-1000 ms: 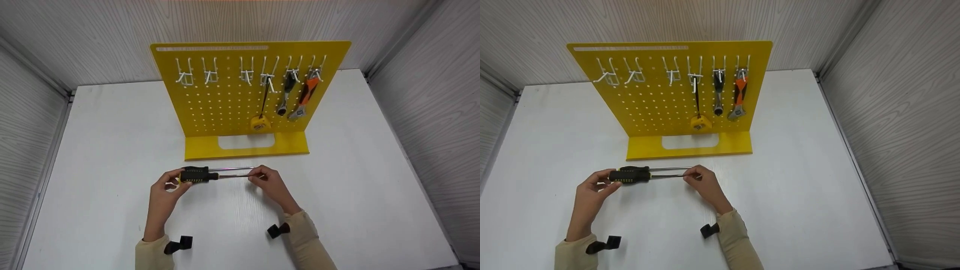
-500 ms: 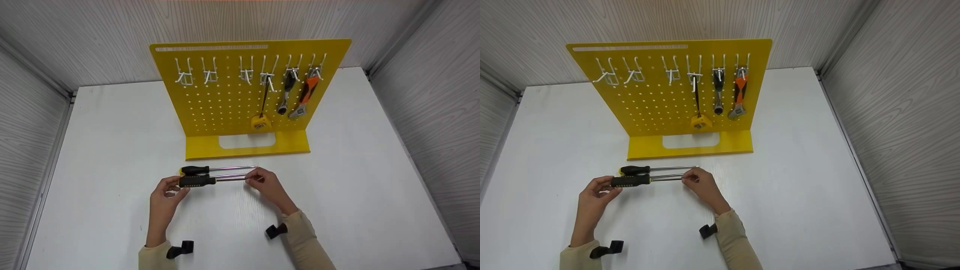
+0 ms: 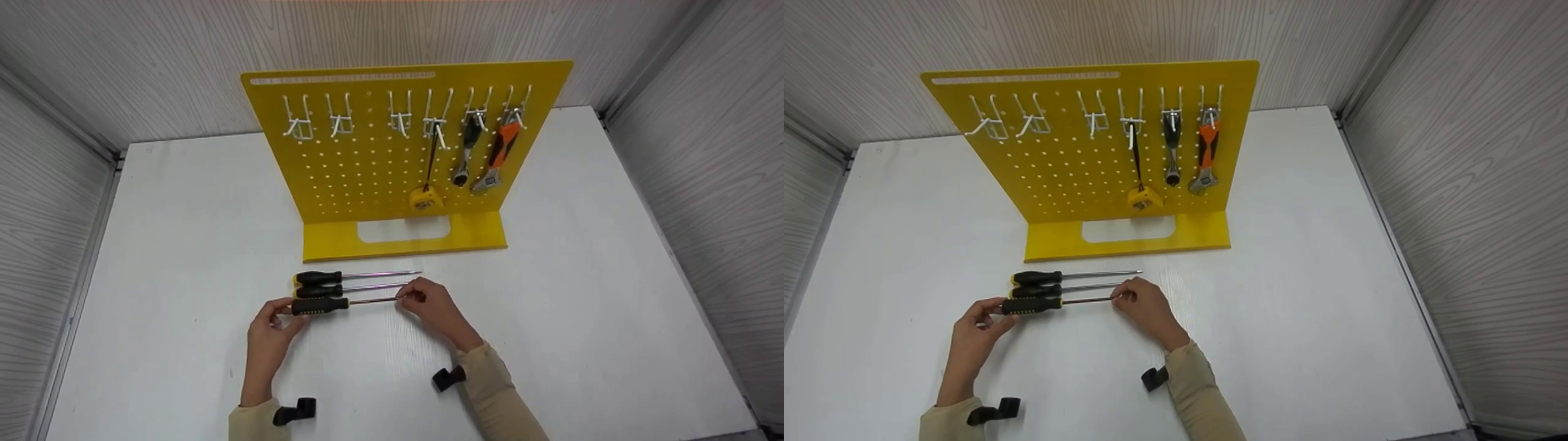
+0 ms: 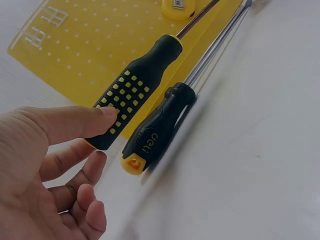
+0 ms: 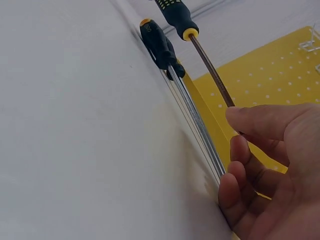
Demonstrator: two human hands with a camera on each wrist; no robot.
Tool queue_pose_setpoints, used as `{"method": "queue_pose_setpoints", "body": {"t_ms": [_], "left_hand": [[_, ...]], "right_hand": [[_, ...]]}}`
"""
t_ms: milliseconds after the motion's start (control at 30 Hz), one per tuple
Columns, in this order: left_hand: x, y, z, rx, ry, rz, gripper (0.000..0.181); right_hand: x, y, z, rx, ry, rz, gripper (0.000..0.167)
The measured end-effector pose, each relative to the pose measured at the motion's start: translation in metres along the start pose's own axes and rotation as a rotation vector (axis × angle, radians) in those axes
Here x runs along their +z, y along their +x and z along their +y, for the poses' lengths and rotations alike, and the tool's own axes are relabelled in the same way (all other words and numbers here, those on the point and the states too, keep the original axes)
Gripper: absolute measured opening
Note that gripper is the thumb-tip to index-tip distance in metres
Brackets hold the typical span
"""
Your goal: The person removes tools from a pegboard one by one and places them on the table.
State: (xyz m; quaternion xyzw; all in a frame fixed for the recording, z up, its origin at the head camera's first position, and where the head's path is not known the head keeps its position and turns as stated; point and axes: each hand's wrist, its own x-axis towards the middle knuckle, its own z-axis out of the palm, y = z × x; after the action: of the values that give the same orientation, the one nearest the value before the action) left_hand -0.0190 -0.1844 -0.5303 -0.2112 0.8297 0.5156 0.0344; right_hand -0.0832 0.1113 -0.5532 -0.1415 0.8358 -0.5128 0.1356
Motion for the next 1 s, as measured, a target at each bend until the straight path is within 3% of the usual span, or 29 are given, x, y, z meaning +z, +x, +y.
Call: {"method": "queue_pose_setpoints", "body": {"t_ms": [333,1000], "left_hand": [[0.002,0.006,-0.010,0.010,0.025,0.002,0.039],[0.003,0.008,-0.018,-0.027,0.056,-0.017,0.038]], "right_hand": [[0.001,0.003,-0.001,0.013,-0.077,-0.024,0.010],[0.004,0.007,-0.001,0.054,-0.197,-0.010,0.006]]}}
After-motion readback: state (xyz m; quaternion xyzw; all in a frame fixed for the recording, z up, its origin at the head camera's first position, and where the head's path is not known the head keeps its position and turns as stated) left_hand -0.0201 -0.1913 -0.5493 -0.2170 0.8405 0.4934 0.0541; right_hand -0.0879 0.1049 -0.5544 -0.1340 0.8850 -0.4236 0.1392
